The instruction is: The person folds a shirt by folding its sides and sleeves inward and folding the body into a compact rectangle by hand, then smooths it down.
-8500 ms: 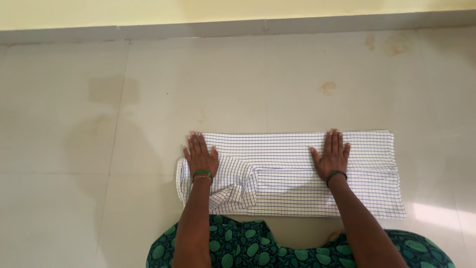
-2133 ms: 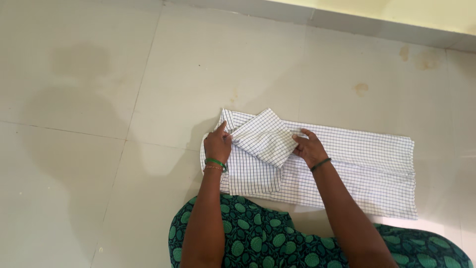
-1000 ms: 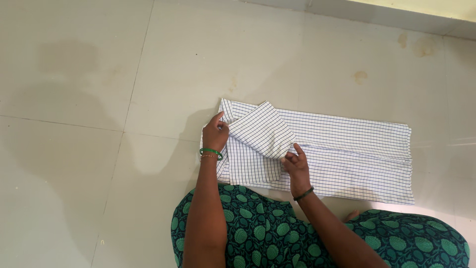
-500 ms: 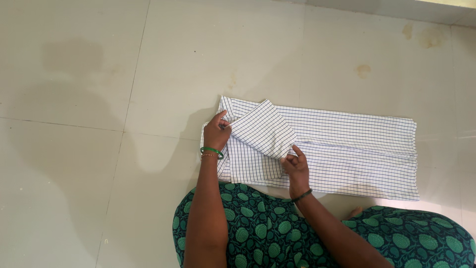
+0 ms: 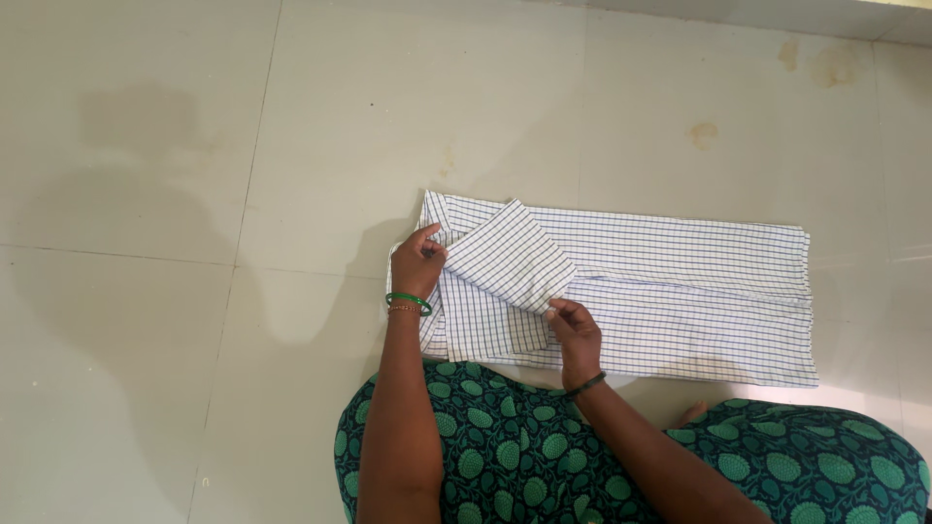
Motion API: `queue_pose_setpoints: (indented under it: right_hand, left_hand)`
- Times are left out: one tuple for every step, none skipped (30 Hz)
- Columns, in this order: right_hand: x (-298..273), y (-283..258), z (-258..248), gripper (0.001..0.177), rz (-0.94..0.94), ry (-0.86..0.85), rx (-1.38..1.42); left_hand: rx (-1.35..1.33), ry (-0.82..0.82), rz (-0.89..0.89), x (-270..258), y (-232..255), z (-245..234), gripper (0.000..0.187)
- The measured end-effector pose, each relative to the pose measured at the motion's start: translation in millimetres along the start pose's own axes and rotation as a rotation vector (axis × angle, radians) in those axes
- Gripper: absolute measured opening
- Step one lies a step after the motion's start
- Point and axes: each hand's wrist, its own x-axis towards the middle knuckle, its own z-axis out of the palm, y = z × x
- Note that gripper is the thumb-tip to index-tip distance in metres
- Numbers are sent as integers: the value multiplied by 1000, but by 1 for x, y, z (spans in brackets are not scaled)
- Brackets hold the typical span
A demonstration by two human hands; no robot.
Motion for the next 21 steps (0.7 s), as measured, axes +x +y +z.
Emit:
queue_pose_setpoints:
  right_hand:
    - [-1, -1, 2, 20, 39, 28, -17]
    - [-3, -3, 2, 15, 77, 55, -34]
    - [-4, -4, 1, 15, 80, 57, -35]
    - [-5, -4, 0, 15, 27, 53, -40]
    - [-4, -4, -1, 14, -28, 46, -44]
    - [-3, -3, -1, 14, -28, 47, -43]
    - [-4, 0, -2, 14, -38, 26, -103]
    - [-5, 3, -4, 14, -48, 6, -163]
    - [-3, 4, -5, 14, -50, 8, -161]
    - [-2, 5, -6, 16, -14, 4, -144]
    - [-3, 6, -7, 17, 26, -1, -129]
    - [-3, 6, -7, 17, 29, 0, -129]
    - [-4, 5, -7, 17, -2, -24, -156]
    - [-6, 3, -7, 17, -34, -48, -183]
    - [-8, 0, -7, 17, -34, -45, -180]
    - [-13, -5, -8, 15, -47, -28, -320]
    - [-17, -11, -8, 13, -61, -12, -461]
    - [-19, -17, -9, 13, -62, -10, -458]
    - [-23, -23, -11, 12, -89, -37, -484]
    - [-26, -27, -12, 13, -116, -64, -509]
    - [-24, -32, -11, 13, -116, -66, -507]
  left_hand:
    - [1, -1, -1, 0, 0, 0, 48]
    - [10, -5, 0, 1, -1, 0, 48]
    - [18, -10, -1, 1, -3, 0, 49]
    - [19, -12, -4, 0, -5, 0, 49]
    - [1, -15, -7, 1, -6, 0, 49]
    - [-18, -18, -11, 2, -7, 0, 50]
    - [-17, -22, -10, 1, -8, 0, 50]
    - [46, 1, 10, 0, -8, 0, 48]
    - [107, 27, 34, 1, -7, 0, 47]
    - [108, 25, 37, 1, -5, 1, 47]
    - [97, 18, 11, -1, -3, 1, 49]
    - [86, 12, -15, -3, 0, 1, 51]
    - [88, 9, -19, -5, 4, 0, 51]
    - [165, 49, 12, -6, 8, -1, 49]
    - [240, 89, 48, -5, 13, -1, 48]
    - [242, 86, 51, -7, 18, -1, 48]
    - [255, 143, 87, -10, 22, -1, 46]
    - [268, 200, 124, -13, 25, 0, 43]
    - [270, 200, 123, -16, 27, 3, 43]
    - [293, 253, 283, -18, 28, 7, 41]
    - [315, 307, 445, -19, 30, 10, 39]
